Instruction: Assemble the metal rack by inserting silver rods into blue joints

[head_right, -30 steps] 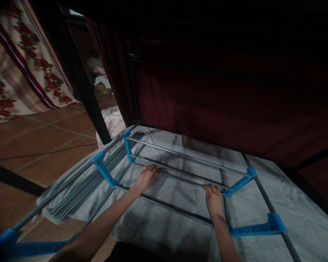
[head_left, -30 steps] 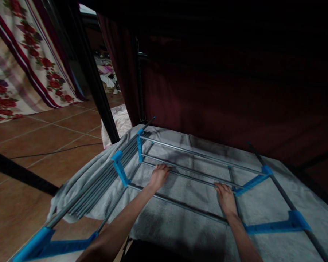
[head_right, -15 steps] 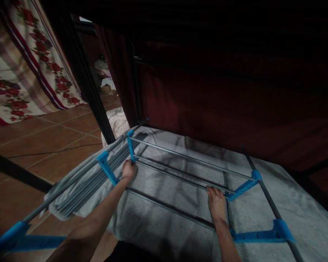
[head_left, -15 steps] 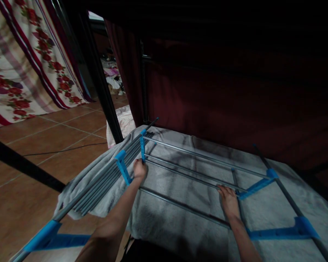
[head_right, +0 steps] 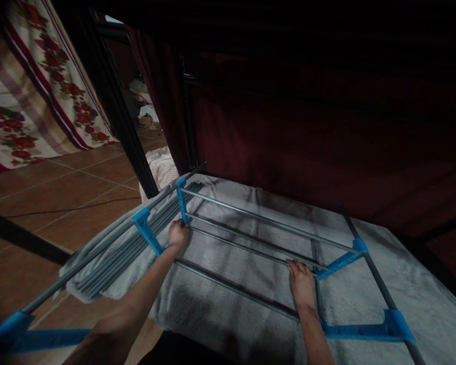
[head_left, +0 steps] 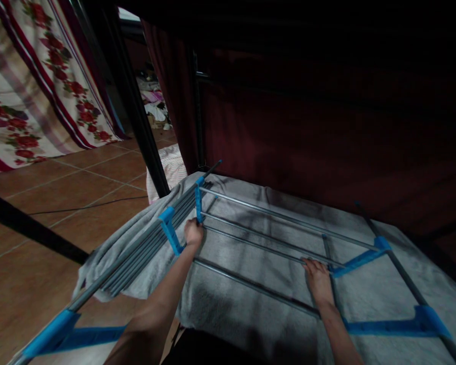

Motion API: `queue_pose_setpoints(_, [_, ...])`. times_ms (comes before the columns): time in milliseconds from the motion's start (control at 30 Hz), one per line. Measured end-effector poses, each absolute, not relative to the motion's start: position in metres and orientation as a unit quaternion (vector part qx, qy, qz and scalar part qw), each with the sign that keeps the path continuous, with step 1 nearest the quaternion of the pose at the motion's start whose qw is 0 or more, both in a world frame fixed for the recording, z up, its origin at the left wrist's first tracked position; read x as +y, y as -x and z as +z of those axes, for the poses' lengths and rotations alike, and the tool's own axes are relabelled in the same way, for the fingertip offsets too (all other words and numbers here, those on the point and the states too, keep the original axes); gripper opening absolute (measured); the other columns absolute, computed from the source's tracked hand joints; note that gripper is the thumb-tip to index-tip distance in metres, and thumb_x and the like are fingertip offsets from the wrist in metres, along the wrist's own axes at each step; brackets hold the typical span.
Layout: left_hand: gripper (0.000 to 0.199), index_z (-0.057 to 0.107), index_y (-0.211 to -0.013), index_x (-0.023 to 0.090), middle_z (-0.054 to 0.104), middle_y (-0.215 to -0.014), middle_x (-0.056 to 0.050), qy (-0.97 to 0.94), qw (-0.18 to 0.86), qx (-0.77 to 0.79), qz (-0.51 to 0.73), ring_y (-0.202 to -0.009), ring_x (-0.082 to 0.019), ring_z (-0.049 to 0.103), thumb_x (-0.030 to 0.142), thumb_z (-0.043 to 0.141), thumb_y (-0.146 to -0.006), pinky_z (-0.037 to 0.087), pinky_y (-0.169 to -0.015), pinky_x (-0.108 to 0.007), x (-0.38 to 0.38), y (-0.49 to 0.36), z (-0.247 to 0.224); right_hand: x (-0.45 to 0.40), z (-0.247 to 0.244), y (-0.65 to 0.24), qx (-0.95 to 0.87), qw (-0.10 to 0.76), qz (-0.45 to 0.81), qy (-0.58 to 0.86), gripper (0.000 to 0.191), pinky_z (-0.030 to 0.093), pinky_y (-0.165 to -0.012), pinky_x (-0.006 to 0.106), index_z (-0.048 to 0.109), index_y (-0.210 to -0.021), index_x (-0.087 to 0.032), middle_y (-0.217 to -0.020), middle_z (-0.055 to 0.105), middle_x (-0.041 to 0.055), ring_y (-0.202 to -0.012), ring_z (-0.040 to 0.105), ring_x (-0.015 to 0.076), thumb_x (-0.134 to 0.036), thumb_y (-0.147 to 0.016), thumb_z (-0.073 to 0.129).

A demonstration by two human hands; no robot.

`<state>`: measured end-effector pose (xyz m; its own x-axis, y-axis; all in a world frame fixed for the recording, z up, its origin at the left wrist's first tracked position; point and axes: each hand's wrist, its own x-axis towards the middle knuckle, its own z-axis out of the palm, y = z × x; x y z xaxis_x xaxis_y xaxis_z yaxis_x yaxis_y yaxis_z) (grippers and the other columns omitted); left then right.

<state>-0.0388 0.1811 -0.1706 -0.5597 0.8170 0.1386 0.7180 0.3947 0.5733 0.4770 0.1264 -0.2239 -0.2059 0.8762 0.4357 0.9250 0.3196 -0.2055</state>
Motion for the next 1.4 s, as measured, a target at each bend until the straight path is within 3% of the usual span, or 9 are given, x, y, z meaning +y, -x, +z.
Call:
queue_pose_setpoints(300, [0.018, 0.067, -0.081, 0.018, 0.069, -0.083, -0.011, -0.481, 0.113, 0.812, 0.311, -0.087, -0.024, 0.064, 0.012, 0.051, -0.076, 0.043, -0.076, -0.030, 0.179, 0.036, -0.159, 0.123, -0.223, -0.481, -0.761, 0.271, -0.038, 0.589, 0.035, 0.047, -0.088, 0.044, 0.071, -0.111, -0.019, -0.100, 0.073, 0.0113, -0.094, 0.064, 0.0278, -0.027, -0.095, 0.041])
queue_pose_setpoints(600, [0.022, 0.071, -0.093, 0.014, 0.074, -0.091, -0.016, -0.454, 0.137, 0.814, 0.336, -0.087, -0.026, 0.069, 0.017, 0.055, -0.078, 0.045, -0.070, -0.032, 0.183, 0.031, -0.158, 0.119, -0.225, -0.492, -0.766, 0.254, -0.053, 0.588, 0.036, 0.047, -0.089, 0.042, 0.070, -0.113, -0.017, -0.102, 0.072, 0.0118, -0.095, 0.063, 0.0274, -0.029, -0.097, 0.040])
queue_pose_setpoints(867, [0.023, 0.071, -0.096, 0.013, 0.073, -0.107, -0.017, -0.450, 0.124, 0.812, 0.350, -0.101, -0.028, 0.067, 0.018, 0.055, -0.080, 0.048, -0.085, -0.033, 0.176, 0.026, -0.174, 0.117, -0.227, -0.496, -0.773, 0.247, -0.047, 0.582, 0.037, 0.046, -0.090, 0.042, 0.068, -0.117, -0.017, -0.104, 0.072, 0.0118, -0.098, 0.063, 0.0270, -0.028, -0.098, 0.039])
queue_pose_setpoints(1400, [0.028, 0.073, -0.100, 0.015, 0.075, -0.092, -0.011, -0.423, 0.153, 0.804, 0.388, -0.092, -0.024, 0.068, 0.021, 0.058, -0.077, 0.050, -0.078, -0.031, 0.182, 0.022, -0.182, 0.113, -0.226, -0.500, -0.770, 0.254, -0.063, 0.583, 0.036, 0.045, -0.088, 0.041, 0.069, -0.116, -0.016, -0.101, 0.072, 0.0116, -0.092, 0.062, 0.0262, -0.028, -0.097, 0.040])
